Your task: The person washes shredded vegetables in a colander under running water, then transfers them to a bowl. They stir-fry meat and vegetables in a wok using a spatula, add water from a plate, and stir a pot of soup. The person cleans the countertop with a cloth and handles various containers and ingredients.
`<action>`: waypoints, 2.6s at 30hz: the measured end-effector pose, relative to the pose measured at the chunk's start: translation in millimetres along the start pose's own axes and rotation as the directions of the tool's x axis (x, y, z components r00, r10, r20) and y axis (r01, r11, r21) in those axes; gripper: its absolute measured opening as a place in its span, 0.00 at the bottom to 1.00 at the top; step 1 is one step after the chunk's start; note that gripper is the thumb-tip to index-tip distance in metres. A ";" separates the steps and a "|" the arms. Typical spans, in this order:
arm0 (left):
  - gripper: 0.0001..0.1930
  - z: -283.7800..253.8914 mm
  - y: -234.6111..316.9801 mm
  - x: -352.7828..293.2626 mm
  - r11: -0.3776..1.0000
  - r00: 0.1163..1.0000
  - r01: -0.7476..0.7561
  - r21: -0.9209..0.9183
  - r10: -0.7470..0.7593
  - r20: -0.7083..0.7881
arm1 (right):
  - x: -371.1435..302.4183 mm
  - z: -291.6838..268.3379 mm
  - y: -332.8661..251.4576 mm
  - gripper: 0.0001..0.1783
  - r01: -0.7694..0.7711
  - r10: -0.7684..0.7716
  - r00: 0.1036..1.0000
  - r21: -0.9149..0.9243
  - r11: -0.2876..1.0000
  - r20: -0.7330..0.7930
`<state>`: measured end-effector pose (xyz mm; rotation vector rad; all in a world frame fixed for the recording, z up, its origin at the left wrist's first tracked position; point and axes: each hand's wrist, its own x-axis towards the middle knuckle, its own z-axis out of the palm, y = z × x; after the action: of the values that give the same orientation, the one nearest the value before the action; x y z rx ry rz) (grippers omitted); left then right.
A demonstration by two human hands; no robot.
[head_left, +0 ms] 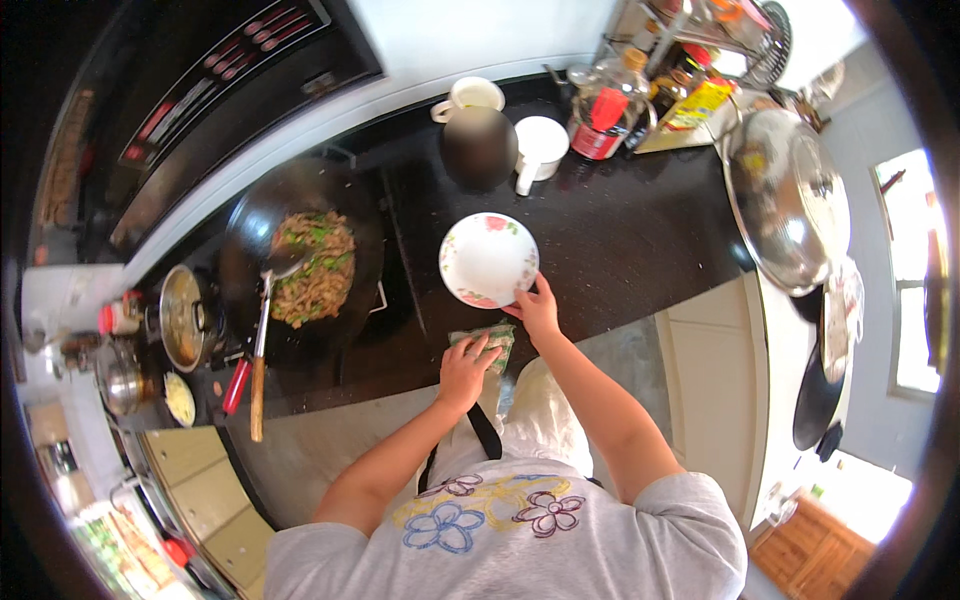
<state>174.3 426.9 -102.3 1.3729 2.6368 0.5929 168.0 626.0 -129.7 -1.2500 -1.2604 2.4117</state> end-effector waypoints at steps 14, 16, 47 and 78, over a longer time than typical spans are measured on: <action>0.27 35.3 66.0 108.2 0.922 0.993 0.014 -0.387 0.032 0.111 | -51.1 -102.8 -30.7 0.30 0.608 -0.504 0.657 -0.789 -0.083 0.560; 0.23 46.5 59.4 106.6 0.966 0.989 -0.035 -0.256 0.071 0.132 | -40.5 -108.8 -42.9 0.29 0.583 -0.442 0.650 -0.779 -0.231 0.618; 0.22 123.3 143.4 384.5 0.992 0.997 -0.079 0.097 0.079 0.009 | 168.9 -207.1 -212.4 0.29 0.538 -0.592 0.594 -0.816 -0.211 0.545; 0.19 -45.3 -72.9 -98.3 0.929 0.908 0.351 0.117 -0.308 -0.284 | -108.9 88.7 100.1 0.28 0.819 -0.204 0.427 -0.472 -0.326 0.881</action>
<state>163.7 297.0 -97.1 0.8914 3.0996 0.5514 196.3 457.0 -110.5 0.3669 -2.9405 0.6473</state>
